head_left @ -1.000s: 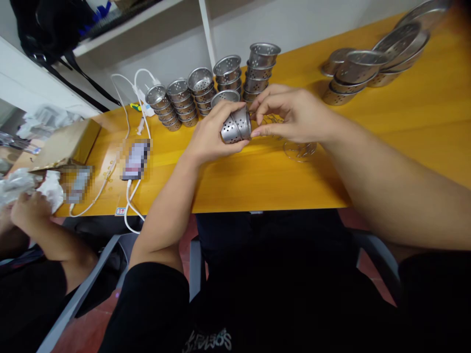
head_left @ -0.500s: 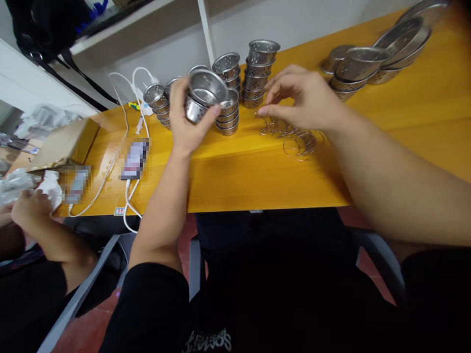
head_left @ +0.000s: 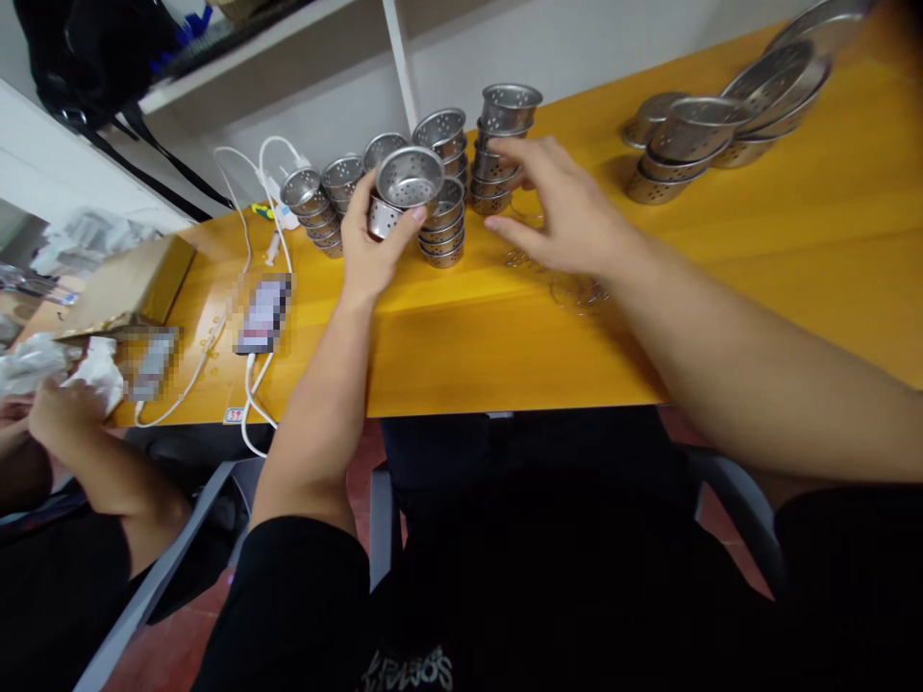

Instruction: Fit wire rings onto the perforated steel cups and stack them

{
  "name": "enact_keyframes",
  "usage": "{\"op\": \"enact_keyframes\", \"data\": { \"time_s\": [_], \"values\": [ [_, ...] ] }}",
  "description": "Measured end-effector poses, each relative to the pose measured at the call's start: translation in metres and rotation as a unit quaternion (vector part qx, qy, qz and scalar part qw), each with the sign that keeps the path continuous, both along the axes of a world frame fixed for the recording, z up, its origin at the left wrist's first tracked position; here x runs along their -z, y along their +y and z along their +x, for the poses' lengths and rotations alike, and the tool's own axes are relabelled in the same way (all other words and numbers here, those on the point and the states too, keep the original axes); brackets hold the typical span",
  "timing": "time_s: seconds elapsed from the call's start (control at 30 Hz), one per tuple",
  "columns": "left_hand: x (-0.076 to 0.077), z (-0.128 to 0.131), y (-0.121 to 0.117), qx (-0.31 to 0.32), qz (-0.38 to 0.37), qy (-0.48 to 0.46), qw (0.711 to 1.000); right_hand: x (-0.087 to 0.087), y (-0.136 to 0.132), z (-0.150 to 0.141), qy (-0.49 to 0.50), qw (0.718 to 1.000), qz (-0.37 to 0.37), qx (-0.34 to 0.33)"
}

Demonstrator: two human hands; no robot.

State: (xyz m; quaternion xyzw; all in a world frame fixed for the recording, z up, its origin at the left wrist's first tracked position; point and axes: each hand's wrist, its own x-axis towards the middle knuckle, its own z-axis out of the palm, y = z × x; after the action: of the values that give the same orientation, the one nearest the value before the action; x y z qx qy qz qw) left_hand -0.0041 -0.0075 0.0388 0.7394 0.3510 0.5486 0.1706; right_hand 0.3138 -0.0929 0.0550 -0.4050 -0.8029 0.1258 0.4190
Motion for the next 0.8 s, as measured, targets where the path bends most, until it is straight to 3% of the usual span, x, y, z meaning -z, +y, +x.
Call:
{"op": "enact_keyframes", "data": {
  "time_s": [0.07,0.2,0.4,0.57,0.67,0.8],
  "values": [
    [-0.004,0.004,-0.008,0.012,-0.006,0.042,0.999,-0.004,-0.009,-0.018,0.017,1.000,0.003,-0.018],
    [-0.007,0.007,-0.016,0.036,0.014,0.120,0.992,-0.004,-0.011,-0.037,0.024,0.999,-0.020,0.019],
    [-0.013,0.012,-0.027,0.050,0.017,0.113,0.992,-0.004,-0.006,-0.041,0.017,0.999,-0.023,0.029],
    [0.005,-0.004,0.002,0.047,-0.017,0.090,0.995,-0.009,-0.008,-0.030,0.061,0.996,0.028,0.064],
    [0.019,-0.016,0.021,0.085,-0.090,0.082,0.989,-0.009,-0.006,-0.021,0.081,0.992,0.010,0.098],
    [0.023,-0.014,0.020,0.126,-0.139,0.079,0.979,-0.006,-0.004,-0.020,0.089,0.991,-0.017,0.094]
  ]
}}
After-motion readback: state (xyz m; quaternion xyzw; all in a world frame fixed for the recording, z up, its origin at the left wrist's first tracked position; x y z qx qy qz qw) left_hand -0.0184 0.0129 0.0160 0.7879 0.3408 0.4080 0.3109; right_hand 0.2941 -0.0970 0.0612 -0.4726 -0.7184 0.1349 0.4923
